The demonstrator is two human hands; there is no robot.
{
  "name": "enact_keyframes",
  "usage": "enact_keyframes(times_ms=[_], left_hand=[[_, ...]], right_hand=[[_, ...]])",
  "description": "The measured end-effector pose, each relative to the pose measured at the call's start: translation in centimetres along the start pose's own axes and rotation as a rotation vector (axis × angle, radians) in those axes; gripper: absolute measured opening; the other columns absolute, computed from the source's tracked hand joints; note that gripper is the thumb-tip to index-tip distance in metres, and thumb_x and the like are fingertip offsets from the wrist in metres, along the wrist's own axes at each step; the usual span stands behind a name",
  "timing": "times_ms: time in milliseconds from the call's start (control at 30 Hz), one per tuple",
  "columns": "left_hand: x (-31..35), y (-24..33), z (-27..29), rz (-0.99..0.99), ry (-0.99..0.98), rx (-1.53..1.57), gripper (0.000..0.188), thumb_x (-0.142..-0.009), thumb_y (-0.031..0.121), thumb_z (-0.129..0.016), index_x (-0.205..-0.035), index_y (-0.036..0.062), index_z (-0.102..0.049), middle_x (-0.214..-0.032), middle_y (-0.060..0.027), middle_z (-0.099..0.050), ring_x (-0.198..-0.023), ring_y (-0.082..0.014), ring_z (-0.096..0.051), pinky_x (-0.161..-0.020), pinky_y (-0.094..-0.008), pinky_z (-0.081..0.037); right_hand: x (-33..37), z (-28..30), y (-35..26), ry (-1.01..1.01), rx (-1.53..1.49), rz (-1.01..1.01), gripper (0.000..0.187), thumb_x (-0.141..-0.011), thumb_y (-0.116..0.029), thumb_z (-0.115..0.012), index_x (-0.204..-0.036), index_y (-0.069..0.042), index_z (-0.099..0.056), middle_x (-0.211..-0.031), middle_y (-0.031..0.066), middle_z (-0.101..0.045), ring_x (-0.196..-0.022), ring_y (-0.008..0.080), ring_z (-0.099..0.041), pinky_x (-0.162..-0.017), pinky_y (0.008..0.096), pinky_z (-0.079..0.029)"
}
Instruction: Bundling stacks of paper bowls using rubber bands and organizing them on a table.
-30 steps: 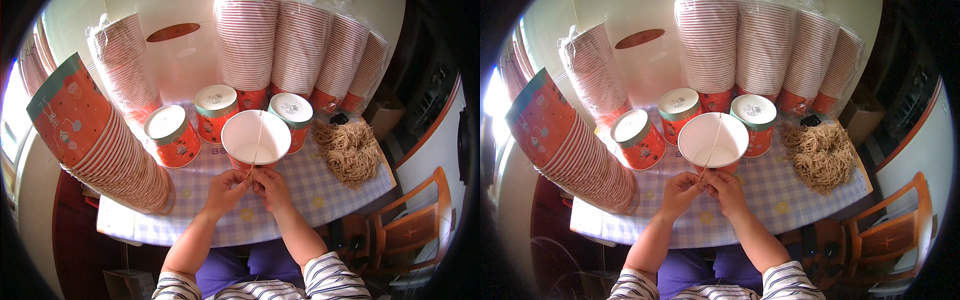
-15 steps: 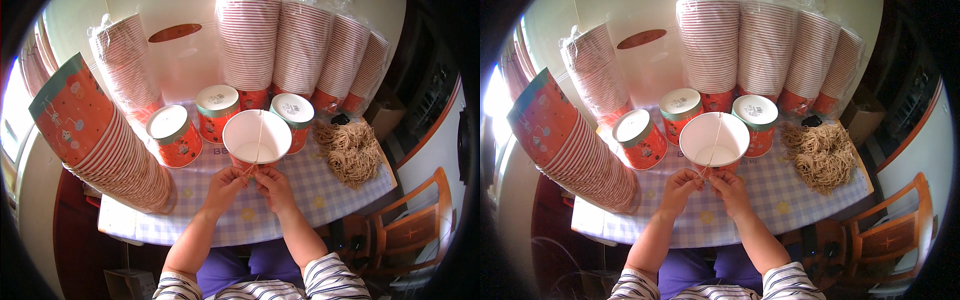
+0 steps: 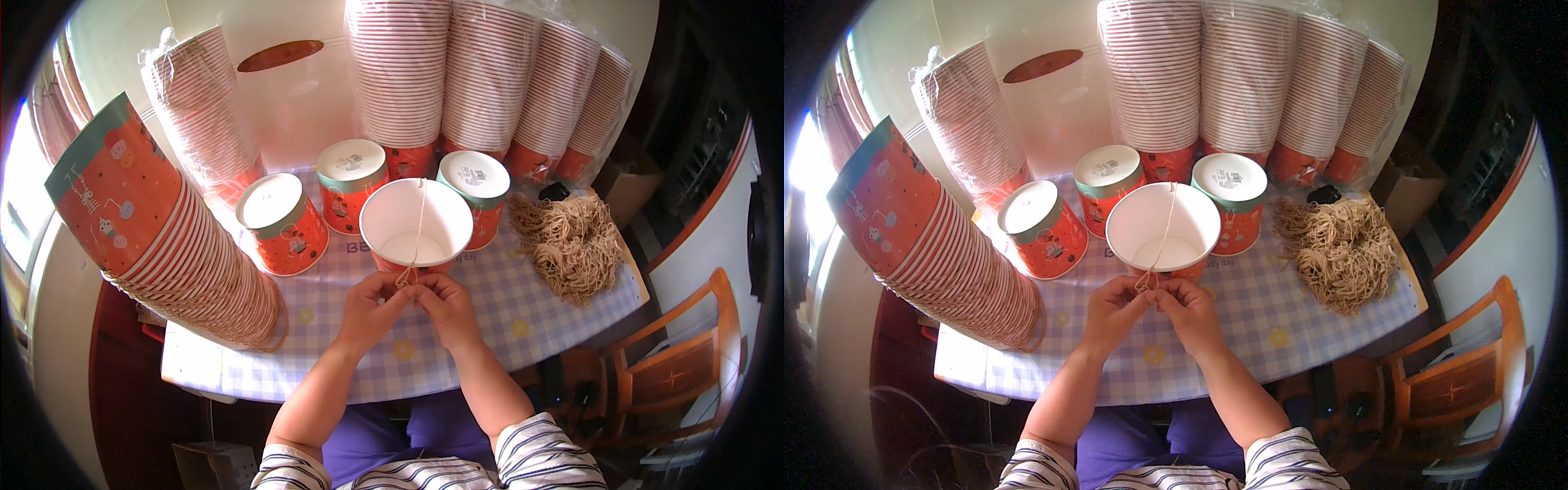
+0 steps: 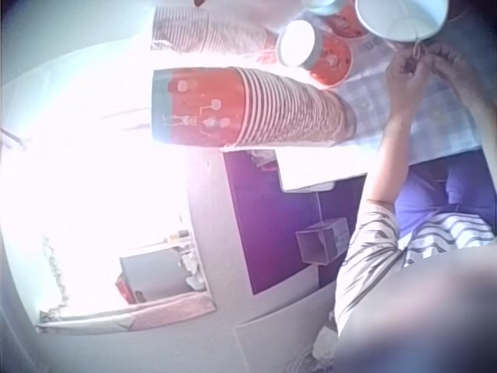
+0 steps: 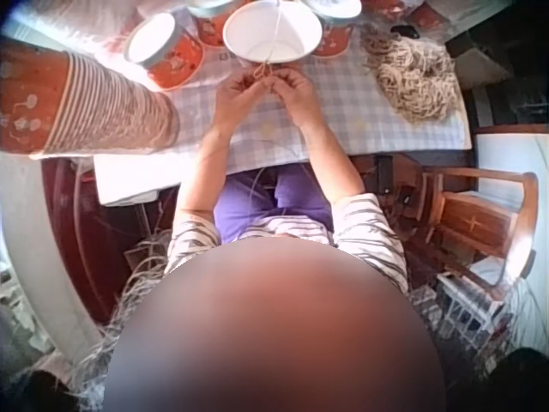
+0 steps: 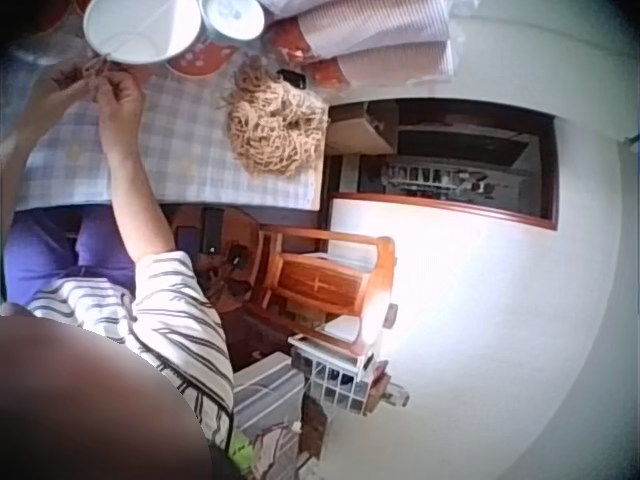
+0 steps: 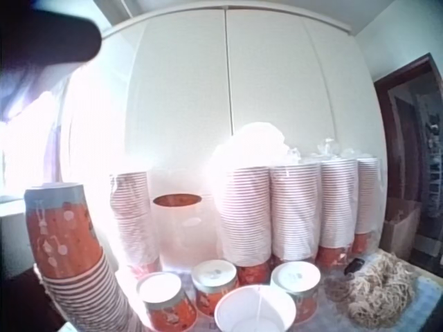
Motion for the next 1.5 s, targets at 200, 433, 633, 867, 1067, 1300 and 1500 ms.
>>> enact_keyframes(times_ms=[200, 433, 633, 867, 1067, 1300, 1500], left_hand=[[0.1, 1.0, 0.9, -0.099, 0.083, -0.149, 0.014, -0.077, 0.007, -0.066, -0.089, 0.0009, -0.065, -0.073, -0.0015, -0.062, -0.064, -0.0054, -0.053, -0.058, -0.0211, -0.044], [0.3, 1.8, 1.4, -0.148, 0.147, -0.203, 0.009, -0.075, 0.006, -0.065, -0.083, 0.0005, -0.064, -0.07, -0.0021, -0.06, -0.064, -0.006, -0.052, -0.058, -0.0215, -0.043], [0.2, 1.0, 1.7, -0.13, 0.139, -0.194, 0.01, -0.076, 0.006, -0.065, -0.084, 0.0003, -0.064, -0.072, -0.0021, -0.061, -0.065, -0.0062, -0.053, -0.059, -0.0215, -0.043], [0.1, 0.5, 1.5, -0.111, 0.117, -0.071, 0.009, -0.078, 0.004, -0.064, -0.086, 0.0006, -0.064, -0.074, -0.0018, -0.062, -0.066, -0.0061, -0.053, -0.061, -0.0214, -0.044], [0.1, 0.7, 1.0, -0.154, 0.031, -0.162, 0.012, -0.081, 0.001, -0.061, -0.093, 0.0, -0.062, -0.085, -0.0016, -0.062, -0.074, -0.0061, -0.055, -0.067, -0.0211, -0.044], [0.0, 0.7, 0.2, -0.058, -0.022, 0.019, 0.016, -0.081, 0.009, -0.065, -0.094, 0.0014, -0.064, -0.083, -0.0031, -0.063, -0.072, -0.0076, -0.055, -0.066, -0.0231, -0.045], [0.1, 0.4, 0.2, -0.034, -0.022, -0.047, 0.013, -0.083, 0.006, -0.064, -0.094, 0.0005, -0.061, -0.084, -0.0023, -0.063, -0.076, -0.0065, -0.057, -0.066, -0.0198, -0.046]], right_hand=[[0.0, 0.1, -0.4, 0.032, 0.054, 0.029, 0.013, -0.087, -0.013, -0.059, -0.091, -0.001, -0.062, -0.08, 0.0016, -0.062, -0.071, 0.0065, -0.055, -0.065, 0.0206, -0.045], [0.1, 0.4, -0.9, 0.07, 0.061, 0.055, 0.013, -0.087, -0.013, -0.06, -0.088, 0.0, -0.062, -0.077, 0.0011, -0.061, -0.07, 0.0058, -0.053, -0.064, 0.0201, -0.043], [0.2, 0.4, -1.1, 0.08, 0.037, 0.06, 0.013, -0.087, -0.013, -0.06, -0.09, 0.0, -0.062, -0.079, 0.0014, -0.061, -0.071, 0.0057, -0.053, -0.064, 0.0198, -0.042], [0.4, -0.6, -0.4, -0.005, 0.053, -0.049, 0.015, -0.087, -0.014, -0.059, -0.094, -0.001, -0.062, -0.084, 0.0032, -0.063, -0.076, 0.0074, -0.058, -0.068, 0.0204, -0.045], [0.2, -0.1, -0.2, 0.026, 0.009, 0.036, 0.015, -0.088, -0.014, -0.059, -0.093, -0.001, -0.064, -0.083, 0.0024, -0.064, -0.073, 0.0076, -0.058, -0.068, 0.0204, -0.046], [0.3, -0.5, -0.7, 0.012, 0.165, 0.085, 0.014, -0.087, -0.013, -0.06, -0.093, -0.001, -0.064, -0.082, 0.003, -0.065, -0.075, 0.0079, -0.06, -0.068, 0.0211, -0.047], [0.3, -0.8, -0.7, 0.006, 0.153, 0.1, 0.014, -0.086, -0.011, -0.06, -0.093, 0.0, -0.064, -0.081, 0.0034, -0.065, -0.075, 0.0074, -0.06, -0.067, 0.0209, -0.047]])
Point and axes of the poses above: each hand's wrist, its own x-axis away from the middle knuckle, its own z-axis out of the back of the hand, y = z × x, the point moved 10 cm from there along -x, towards the middle knuckle
